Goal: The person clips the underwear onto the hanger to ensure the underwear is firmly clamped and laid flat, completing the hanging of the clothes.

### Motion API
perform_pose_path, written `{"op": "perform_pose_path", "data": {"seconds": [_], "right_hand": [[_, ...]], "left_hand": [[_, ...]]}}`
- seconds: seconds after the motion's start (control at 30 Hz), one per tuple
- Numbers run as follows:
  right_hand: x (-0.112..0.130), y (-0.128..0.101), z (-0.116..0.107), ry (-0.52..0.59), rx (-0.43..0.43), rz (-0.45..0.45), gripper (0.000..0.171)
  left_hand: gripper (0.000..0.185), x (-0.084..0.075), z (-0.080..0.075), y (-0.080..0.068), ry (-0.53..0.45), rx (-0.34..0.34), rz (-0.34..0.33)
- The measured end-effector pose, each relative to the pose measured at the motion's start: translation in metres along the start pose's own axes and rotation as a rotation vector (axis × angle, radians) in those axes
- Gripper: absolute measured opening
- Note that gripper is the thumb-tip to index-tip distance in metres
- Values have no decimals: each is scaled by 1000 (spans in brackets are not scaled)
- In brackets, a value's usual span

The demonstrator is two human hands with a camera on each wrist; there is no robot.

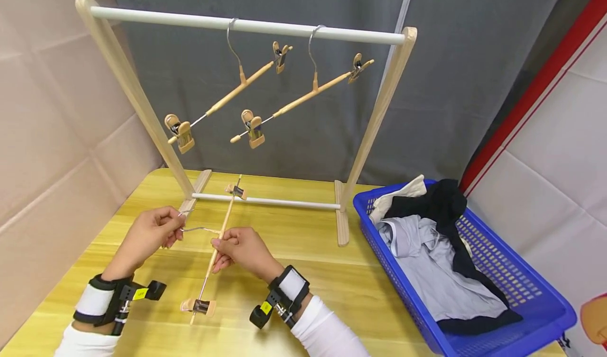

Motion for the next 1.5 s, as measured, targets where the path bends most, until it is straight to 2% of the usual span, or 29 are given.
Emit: {"op": "perform_pose_path", "data": {"seconds": [0.13,0.37,0.47,0.6,0.8,1.07,1.2,1.5], "right_hand": [[-3,1,2,-10,-18,18,17],[-11,1,7,-11,-28,71,16],[-19,0,12,-9,-41,122,17],[-30,-3,18,-3,-39,177,18],[-37,-2,22,17,-33,208,18],[-45,3,21,-40,-38,243,20],[-47,4,22,-83,-61,257,21],[-44,2,25,-156,-86,286,21]], "left_hand": [[28,7,0,3,97,44,-18],[27,14,2,5,265,47,23],[29,19,2,3,336,75,47],[30,28,4,0,390,132,46],[26,41,6,0,405,203,-6],[27,58,9,4,374,271,-42],[29,65,11,6,347,291,-85],[32,75,16,10,305,329,-96]]}}
Point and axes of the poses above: each hand's wrist, its own y-axis towards the middle knuckle, its own z-axis out of the palm, x = y × z, the point moved 3 cm from there along y, towards the middle knuckle, and after that the axes turned 3 degrees about -z, right-handed, at the moved point
